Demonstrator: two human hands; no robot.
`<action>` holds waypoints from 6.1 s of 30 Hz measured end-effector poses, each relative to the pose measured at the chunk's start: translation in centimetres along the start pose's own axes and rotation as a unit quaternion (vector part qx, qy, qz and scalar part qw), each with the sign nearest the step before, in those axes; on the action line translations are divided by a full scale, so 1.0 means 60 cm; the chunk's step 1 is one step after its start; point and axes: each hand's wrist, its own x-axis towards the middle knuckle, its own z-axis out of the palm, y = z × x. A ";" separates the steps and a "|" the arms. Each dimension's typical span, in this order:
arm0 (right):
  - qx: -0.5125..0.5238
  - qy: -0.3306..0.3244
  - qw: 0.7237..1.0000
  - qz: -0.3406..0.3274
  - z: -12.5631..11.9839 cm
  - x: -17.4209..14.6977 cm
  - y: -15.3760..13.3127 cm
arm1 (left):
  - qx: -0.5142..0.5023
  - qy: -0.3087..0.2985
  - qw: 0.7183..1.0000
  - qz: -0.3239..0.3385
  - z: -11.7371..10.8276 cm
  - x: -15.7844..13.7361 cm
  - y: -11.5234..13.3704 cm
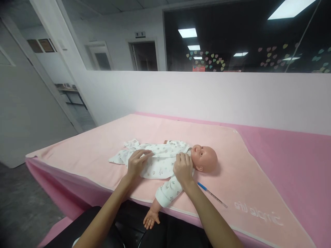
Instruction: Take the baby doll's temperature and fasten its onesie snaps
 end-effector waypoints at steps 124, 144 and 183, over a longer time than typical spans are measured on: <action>0.335 0.096 0.914 0.207 0.017 0.008 0.014 | -0.455 -0.248 0.838 -0.170 0.112 0.117 0.119; 0.327 0.062 0.927 0.174 0.014 0.011 0.019 | -0.432 -0.208 0.863 -0.155 0.118 0.111 0.120; 0.267 0.043 0.955 0.123 0.019 0.010 0.021 | -0.424 -0.208 0.872 -0.130 0.116 0.109 0.121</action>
